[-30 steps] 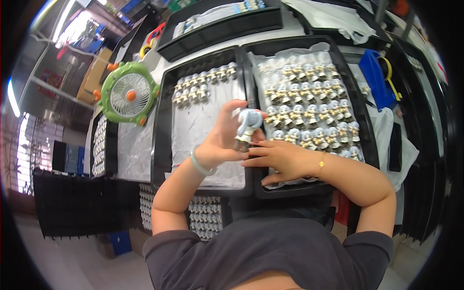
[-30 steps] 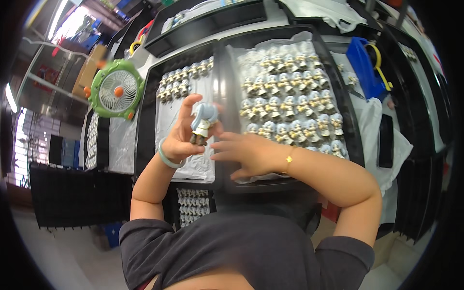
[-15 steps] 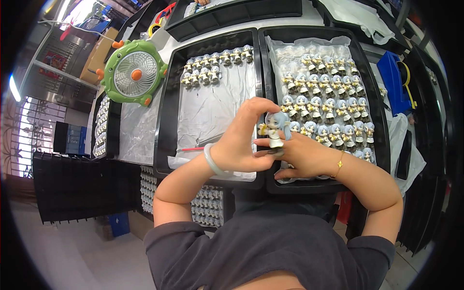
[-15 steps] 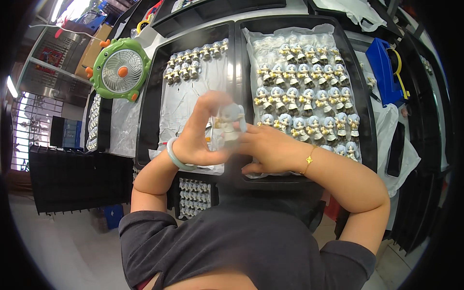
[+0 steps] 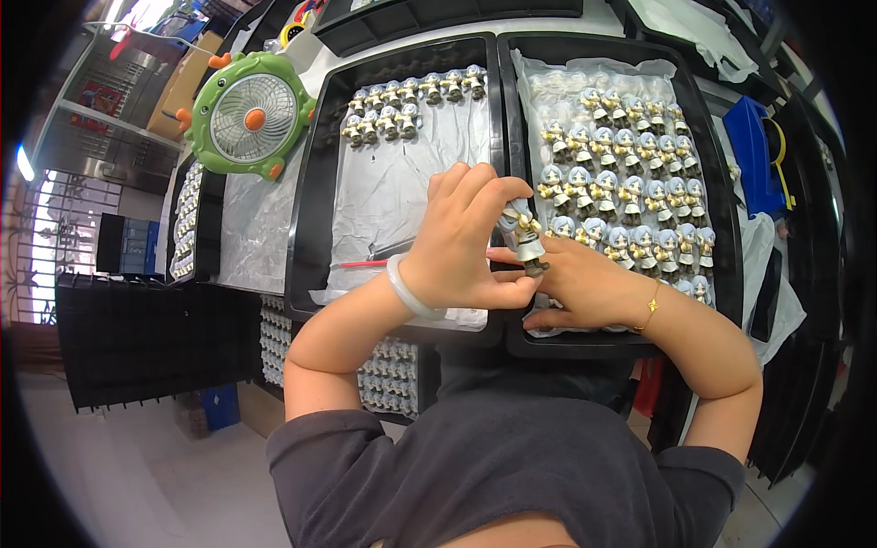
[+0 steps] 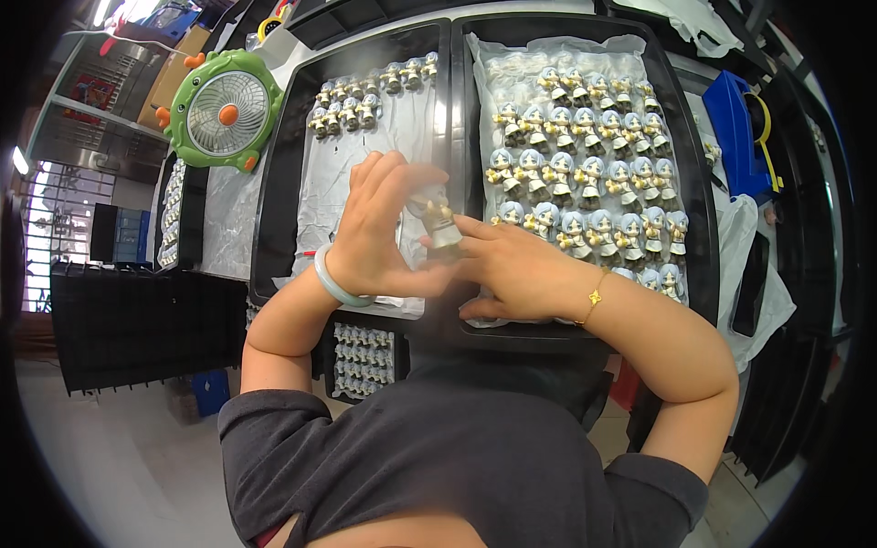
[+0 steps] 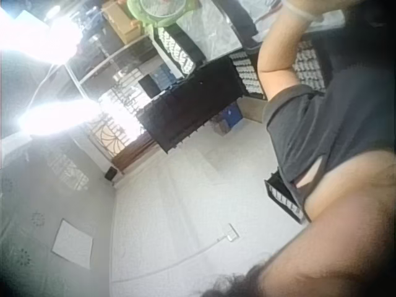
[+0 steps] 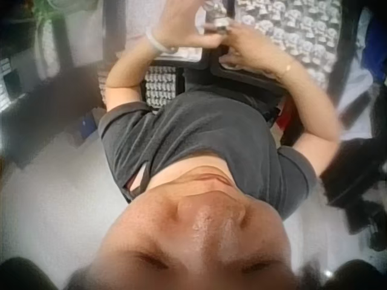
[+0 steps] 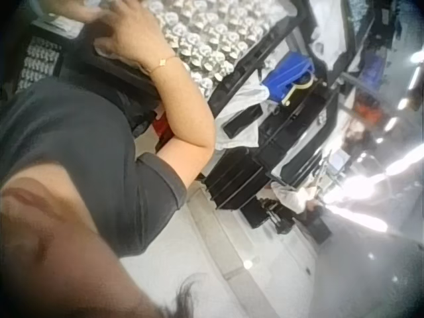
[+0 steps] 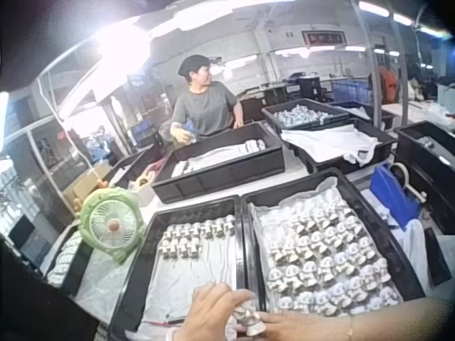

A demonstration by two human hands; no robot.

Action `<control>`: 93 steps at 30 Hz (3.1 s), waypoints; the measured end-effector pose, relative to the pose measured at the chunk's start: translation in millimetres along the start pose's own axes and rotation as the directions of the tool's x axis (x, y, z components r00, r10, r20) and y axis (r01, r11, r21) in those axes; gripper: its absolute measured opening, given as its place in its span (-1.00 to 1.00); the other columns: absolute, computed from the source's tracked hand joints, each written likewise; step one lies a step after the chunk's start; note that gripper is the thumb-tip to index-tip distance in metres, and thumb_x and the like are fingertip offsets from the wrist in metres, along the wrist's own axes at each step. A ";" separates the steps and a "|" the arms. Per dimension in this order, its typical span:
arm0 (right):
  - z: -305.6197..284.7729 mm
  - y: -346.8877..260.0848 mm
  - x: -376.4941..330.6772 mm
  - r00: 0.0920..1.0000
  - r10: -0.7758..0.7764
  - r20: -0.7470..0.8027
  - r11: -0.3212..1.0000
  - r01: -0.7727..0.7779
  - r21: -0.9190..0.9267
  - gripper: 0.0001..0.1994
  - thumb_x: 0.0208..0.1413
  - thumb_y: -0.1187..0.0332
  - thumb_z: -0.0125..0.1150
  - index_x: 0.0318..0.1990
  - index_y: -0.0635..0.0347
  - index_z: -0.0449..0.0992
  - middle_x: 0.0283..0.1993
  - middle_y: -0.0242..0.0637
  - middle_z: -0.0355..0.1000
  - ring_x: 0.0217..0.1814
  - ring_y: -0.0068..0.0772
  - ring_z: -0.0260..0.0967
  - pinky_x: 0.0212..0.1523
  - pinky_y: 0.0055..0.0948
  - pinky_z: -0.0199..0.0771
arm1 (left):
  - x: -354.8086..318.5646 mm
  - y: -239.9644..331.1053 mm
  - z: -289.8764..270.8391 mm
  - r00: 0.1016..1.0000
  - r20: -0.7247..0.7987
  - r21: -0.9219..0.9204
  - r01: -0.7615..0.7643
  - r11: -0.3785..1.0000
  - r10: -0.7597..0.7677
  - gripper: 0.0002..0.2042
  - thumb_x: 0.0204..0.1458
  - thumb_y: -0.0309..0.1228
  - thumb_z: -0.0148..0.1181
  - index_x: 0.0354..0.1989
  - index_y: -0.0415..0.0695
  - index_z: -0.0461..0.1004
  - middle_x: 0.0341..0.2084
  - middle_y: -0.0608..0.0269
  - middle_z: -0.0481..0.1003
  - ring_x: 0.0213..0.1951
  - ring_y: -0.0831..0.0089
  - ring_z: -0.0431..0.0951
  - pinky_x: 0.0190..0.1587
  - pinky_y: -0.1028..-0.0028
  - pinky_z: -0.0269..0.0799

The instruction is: The person assembles small figurines by picking them up from a tray and using tweezers to attach small parts. They handle the figurines one at a time, carefully positioning the components before placing the finished items into a separate tray.

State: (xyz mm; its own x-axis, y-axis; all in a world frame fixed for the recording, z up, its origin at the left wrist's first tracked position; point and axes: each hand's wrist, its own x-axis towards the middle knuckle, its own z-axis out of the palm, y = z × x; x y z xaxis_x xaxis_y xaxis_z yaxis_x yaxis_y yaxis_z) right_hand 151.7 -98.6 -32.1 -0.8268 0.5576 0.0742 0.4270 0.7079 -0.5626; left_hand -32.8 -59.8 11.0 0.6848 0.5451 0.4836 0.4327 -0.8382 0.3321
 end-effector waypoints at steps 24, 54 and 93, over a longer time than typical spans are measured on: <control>6.4 5.5 -3.9 0.996 -0.072 -0.059 0.997 0.071 -0.013 -0.44 -0.14 0.16 0.18 0.09 -0.03 0.21 0.23 -0.32 0.01 0.31 -0.17 -0.18 0.14 -0.23 0.09 | 32.3 -181.9 5.5 0.895 -0.081 -0.156 0.422 0.893 -0.438 -0.36 -0.43 -0.39 0.36 -0.09 -0.17 0.17 -0.24 0.16 0.34 -0.14 0.32 0.33 -0.09 0.43 0.27; 12.6 2.4 -8.2 0.994 -0.096 -0.054 0.995 0.094 -0.037 -0.37 -0.17 0.15 0.18 0.13 0.00 0.17 0.25 -0.29 -0.04 0.34 -0.21 -0.29 0.06 -0.10 0.18 | 179.2 -156.5 178.5 0.837 0.413 0.130 0.337 0.933 -0.360 -0.63 -0.09 -0.19 0.08 -0.20 -0.22 0.39 -0.37 -0.03 0.47 -0.30 0.15 0.48 -0.18 0.34 0.34; 2.0 0.7 1.9 0.995 -0.076 -0.072 0.997 0.074 -0.023 -0.42 -0.25 0.26 0.27 0.03 0.02 0.27 0.14 -0.31 0.11 0.23 -0.20 -0.04 0.05 -0.28 0.20 | -6.3 -27.9 7.9 0.969 0.246 -0.959 0.248 0.134 -0.030 -0.23 -0.44 -0.60 0.17 0.04 0.04 -0.06 -0.04 0.10 0.16 -0.04 0.17 0.26 0.03 0.26 0.14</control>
State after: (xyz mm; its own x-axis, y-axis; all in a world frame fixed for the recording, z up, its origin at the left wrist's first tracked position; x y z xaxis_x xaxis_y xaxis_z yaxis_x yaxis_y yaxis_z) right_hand 149.7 -97.9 -34.0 -0.8283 0.5321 0.1754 0.3726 0.7570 -0.5368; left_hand -44.5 -40.0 -7.7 0.7946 0.5490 0.2595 -0.3349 0.0397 0.9414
